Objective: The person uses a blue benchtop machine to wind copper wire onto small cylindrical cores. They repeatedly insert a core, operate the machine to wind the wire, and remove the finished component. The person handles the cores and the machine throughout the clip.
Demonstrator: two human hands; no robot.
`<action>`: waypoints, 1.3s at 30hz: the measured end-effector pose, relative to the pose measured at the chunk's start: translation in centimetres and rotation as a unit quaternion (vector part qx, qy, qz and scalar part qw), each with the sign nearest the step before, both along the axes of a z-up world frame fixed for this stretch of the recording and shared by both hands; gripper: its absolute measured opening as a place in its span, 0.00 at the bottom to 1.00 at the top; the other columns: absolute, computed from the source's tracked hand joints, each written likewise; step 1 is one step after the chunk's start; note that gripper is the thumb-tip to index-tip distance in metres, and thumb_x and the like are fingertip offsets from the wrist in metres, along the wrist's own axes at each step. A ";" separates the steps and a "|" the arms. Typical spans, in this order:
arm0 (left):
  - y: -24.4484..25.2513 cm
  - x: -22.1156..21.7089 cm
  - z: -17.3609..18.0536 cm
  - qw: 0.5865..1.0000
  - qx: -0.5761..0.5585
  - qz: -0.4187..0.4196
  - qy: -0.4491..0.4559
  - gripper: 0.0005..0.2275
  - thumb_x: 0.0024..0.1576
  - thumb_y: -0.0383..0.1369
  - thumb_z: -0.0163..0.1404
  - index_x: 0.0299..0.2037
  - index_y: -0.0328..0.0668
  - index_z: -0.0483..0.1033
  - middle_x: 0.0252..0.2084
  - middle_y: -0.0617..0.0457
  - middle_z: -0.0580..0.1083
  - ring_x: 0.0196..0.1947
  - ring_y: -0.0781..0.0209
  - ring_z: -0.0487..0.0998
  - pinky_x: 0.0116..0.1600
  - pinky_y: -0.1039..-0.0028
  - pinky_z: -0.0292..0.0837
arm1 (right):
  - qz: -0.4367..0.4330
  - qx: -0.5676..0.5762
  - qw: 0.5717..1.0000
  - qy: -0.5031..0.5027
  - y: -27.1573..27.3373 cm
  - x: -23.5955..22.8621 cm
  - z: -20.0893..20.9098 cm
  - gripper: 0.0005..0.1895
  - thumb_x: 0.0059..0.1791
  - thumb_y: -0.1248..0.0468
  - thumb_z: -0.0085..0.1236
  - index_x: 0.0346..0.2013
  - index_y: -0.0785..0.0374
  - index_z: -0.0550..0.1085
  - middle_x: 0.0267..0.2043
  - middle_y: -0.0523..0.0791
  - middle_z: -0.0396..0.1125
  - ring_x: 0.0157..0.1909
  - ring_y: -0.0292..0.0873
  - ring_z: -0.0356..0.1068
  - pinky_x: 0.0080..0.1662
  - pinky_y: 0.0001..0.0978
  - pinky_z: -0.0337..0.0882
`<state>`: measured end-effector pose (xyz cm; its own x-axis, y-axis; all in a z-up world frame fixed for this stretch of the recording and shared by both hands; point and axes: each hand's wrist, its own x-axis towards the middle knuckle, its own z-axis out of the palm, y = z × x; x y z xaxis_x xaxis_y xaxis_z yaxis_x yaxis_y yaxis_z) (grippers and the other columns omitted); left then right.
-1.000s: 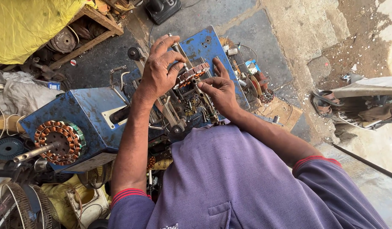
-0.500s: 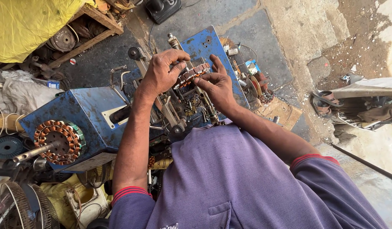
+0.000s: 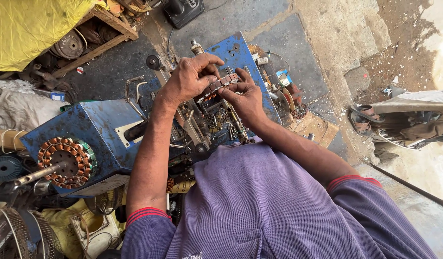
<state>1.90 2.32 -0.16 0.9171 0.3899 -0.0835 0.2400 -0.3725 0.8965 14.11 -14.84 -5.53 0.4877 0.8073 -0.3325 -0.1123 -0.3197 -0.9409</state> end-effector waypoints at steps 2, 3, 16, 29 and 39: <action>0.1 0.1 -0.6 0.999 0.031 -0.015 -0.024 0.13 0.57 0.19 0.55 0.51 0.36 0.73 0.38 0.48 0.80 0.41 0.62 0.83 0.48 0.71 0.84 | 0.007 0.004 1.000 0.010 -0.3 0.0 0.4 0.13 0.43 0.57 0.69 0.33 0.63 0.84 0.76 0.58 0.49 0.80 0.59 0.45 0.70 0.58 0.55; 0.0 0.1 -1.0 0.999 0.038 -0.018 -0.024 0.11 0.58 0.19 0.53 0.50 0.36 0.71 0.37 0.49 0.79 0.41 0.62 0.83 0.47 0.71 0.84 | 0.016 0.005 1.000 -0.001 -0.7 0.0 0.5 0.14 0.43 0.56 0.69 0.36 0.62 0.83 0.77 0.57 0.48 0.79 0.59 0.46 0.69 0.57 0.56; 0.9 -0.8 -1.8 0.993 0.078 0.051 -0.073 0.10 0.62 0.18 0.48 0.52 0.37 0.70 0.40 0.50 0.76 0.43 0.60 0.81 0.48 0.69 0.81 | 0.033 0.101 0.976 -0.190 -2.4 0.1 0.1 0.09 0.46 0.58 0.71 0.38 0.56 0.84 0.77 0.57 0.50 0.78 0.60 0.52 0.72 0.54 0.60; 0.0 -0.9 -1.2 1.000 -0.017 0.020 -0.003 0.16 0.58 0.21 0.54 0.57 0.38 0.78 0.47 0.48 0.81 0.46 0.63 0.82 0.51 0.73 0.78 | -0.038 0.064 0.966 -0.249 -0.7 -1.4 -1.0 0.14 0.41 0.59 0.73 0.39 0.58 0.83 0.67 0.55 0.64 0.68 0.55 0.65 0.67 0.45 0.65; 1.3 -0.5 -1.4 0.991 0.040 0.121 0.038 0.11 0.57 0.20 0.53 0.49 0.36 0.74 0.37 0.51 0.79 0.38 0.62 0.81 0.43 0.72 0.78 | -0.014 0.122 0.973 -0.196 -1.8 -0.8 1.7 0.10 0.44 0.61 0.68 0.40 0.57 0.82 0.73 0.56 0.57 0.73 0.58 0.60 0.68 0.47 0.65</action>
